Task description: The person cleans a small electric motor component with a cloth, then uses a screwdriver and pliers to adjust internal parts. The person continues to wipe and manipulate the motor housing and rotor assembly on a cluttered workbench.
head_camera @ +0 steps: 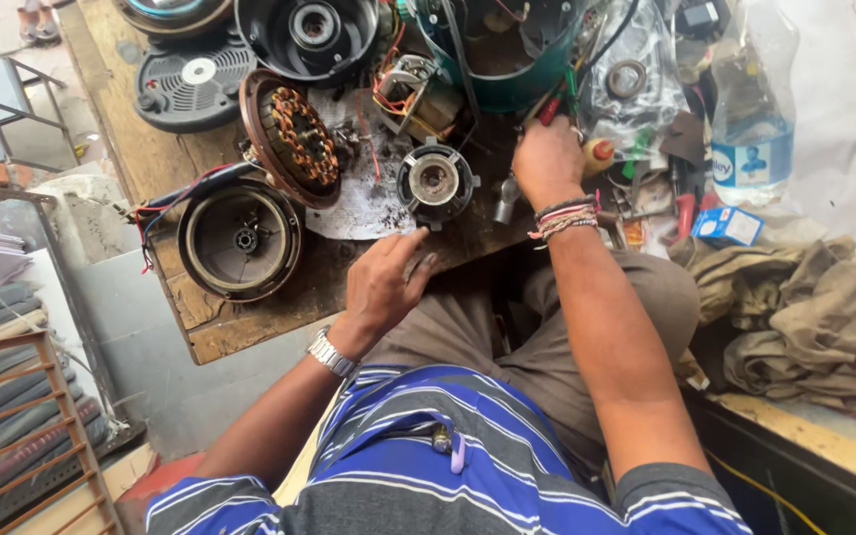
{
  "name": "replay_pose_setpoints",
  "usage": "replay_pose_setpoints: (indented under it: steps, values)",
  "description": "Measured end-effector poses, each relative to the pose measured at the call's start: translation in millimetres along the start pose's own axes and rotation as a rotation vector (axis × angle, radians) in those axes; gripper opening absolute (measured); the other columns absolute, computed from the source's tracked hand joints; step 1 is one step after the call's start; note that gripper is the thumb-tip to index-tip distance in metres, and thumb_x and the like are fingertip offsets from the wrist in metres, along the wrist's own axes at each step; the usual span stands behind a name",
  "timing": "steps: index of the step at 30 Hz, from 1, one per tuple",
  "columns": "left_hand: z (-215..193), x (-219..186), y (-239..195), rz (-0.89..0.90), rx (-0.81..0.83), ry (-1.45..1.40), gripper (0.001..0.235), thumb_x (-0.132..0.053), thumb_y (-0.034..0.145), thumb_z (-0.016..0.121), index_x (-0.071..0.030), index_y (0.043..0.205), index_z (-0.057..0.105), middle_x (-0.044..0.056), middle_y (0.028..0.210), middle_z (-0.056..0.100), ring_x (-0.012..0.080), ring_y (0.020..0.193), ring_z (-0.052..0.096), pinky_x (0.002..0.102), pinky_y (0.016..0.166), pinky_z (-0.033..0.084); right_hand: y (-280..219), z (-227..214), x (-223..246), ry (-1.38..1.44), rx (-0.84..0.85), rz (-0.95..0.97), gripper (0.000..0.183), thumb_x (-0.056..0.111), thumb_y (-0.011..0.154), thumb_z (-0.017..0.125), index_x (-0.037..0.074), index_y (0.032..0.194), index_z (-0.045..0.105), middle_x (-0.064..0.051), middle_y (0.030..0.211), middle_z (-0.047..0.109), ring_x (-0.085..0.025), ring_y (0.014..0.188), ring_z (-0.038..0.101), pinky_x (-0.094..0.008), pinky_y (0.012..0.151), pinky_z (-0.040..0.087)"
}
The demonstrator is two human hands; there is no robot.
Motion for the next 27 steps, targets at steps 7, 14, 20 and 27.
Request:
replay_pose_setpoints:
  steps: [7, 14, 20, 27]
  values:
    - [8, 11, 26, 0.023, -0.193, -0.048, 0.082, -0.018, 0.088, 0.083, -0.001, 0.153, 0.037, 0.012, 0.114, 0.065, 0.0284, 0.103, 0.063, 0.041, 0.093, 0.052, 8, -1, 4, 0.001, 0.02, 0.04, 0.028, 0.032, 0.094, 0.072, 0.009, 0.109, 0.074, -0.025, 0.107, 0.064, -0.045, 0.101, 0.064, -0.054, 0.084, 0.053]
    - [6, 19, 55, 0.185, -0.102, 0.126, 0.114, -0.024, 0.075, 0.087, -0.001, 0.16, 0.015, 0.02, 0.156, 0.046, 0.0347, 0.143, 0.042, 0.046, 0.114, 0.034, 4, 6, 6, 0.077, -0.013, 0.044, 0.037, 0.035, 0.088, 0.076, 0.006, 0.111, 0.073, -0.027, 0.103, 0.065, -0.046, 0.098, 0.064, -0.054, 0.082, 0.052]
    - [3, 22, 77, 0.231, 0.02, 0.099, 0.118, -0.019, 0.07, 0.083, -0.003, 0.162, 0.011, 0.011, 0.156, 0.049, 0.0285, 0.147, 0.041, 0.048, 0.114, 0.028, -1, -9, 17, 0.087, -0.062, 0.075, 0.032, 0.039, 0.096, 0.074, 0.008, 0.105, 0.075, -0.025, 0.11, 0.065, -0.043, 0.102, 0.064, -0.05, 0.089, 0.053]
    - [14, 38, 71, 0.181, -0.047, 0.036, 0.116, -0.02, 0.073, 0.084, -0.005, 0.163, 0.013, 0.005, 0.136, 0.065, 0.0265, 0.126, 0.061, 0.048, 0.116, 0.031, -27, -65, 30, 0.082, -0.208, -0.027, 0.033, 0.025, 0.082, 0.08, 0.008, 0.102, 0.06, -0.019, 0.097, 0.065, -0.04, 0.088, 0.066, -0.051, 0.075, 0.052]
Point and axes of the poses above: each hand's wrist, its own y-axis towards the middle knuckle, its own z-axis out of the palm, x = y × z, the point moved 1 cm from there along y, towards the middle knuckle
